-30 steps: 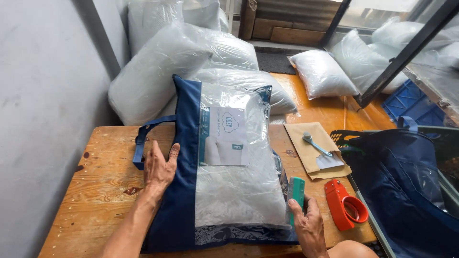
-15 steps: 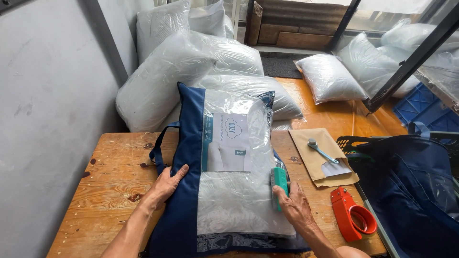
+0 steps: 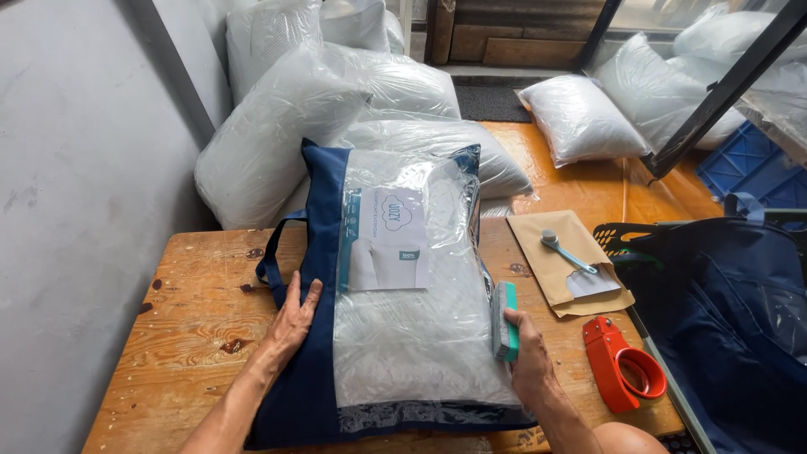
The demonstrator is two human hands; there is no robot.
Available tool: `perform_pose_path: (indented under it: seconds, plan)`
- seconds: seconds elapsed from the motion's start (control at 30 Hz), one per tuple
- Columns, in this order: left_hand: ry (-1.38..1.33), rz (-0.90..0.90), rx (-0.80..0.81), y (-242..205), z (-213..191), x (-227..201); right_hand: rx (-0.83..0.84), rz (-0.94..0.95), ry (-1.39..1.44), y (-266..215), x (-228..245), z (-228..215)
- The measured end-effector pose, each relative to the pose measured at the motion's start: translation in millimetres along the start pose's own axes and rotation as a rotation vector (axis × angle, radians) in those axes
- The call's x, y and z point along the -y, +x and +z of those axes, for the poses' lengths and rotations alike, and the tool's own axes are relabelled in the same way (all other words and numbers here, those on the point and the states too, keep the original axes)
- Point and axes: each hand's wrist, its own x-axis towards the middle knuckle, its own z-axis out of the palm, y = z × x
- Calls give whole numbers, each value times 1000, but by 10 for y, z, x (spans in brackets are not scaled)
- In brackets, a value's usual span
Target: The person removes a blue pillow from a plastic bag and uses a green sponge to wipe the entire surface of the pillow. The person repeatedly rubs the sponge over the fabric, covering all sides of the pillow.
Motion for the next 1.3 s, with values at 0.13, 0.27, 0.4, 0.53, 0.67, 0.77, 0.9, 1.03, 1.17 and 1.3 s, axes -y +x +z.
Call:
perform_pose_path:
  seconds: [0.13,0.27,0.4,0.53,0.67,0.77,0.9,1.03,1.17,1.3]
  plan:
    - [23,-44,11,-352,-38,-338,-37,-25,-46,120,-70,-41]
    - [-72,-39,-45,-372,-16,-407,-179,19,-328,20,123,26]
    - [-534,-7,-99,-757,-62,-783,-245,-87,-646,99,-23,59]
    - [-557,122,-244,-998,-289,-946,40,-104,-620,87,-276,201]
    - [-193,263,-434,-1355,-650,-1376,212,-105,-471,-192,-302,321]
    - [240,359,-467,-1456,-649,-1658,265,-96,-92,-310,-85,261]
    - [522,734,-329,-1177,243,-1706,382,-188,284,-383,128,-8]
    - [751,541,-104,-930,1684,-1449,217,-41,443,-586,425,-134]
    - [549,773,244,-1209,2139,-1328,188,70,450,-324,310,-571]
    - [330,1297,31,-1625,1605,-1269,-29,76,268,-4,6,-719]
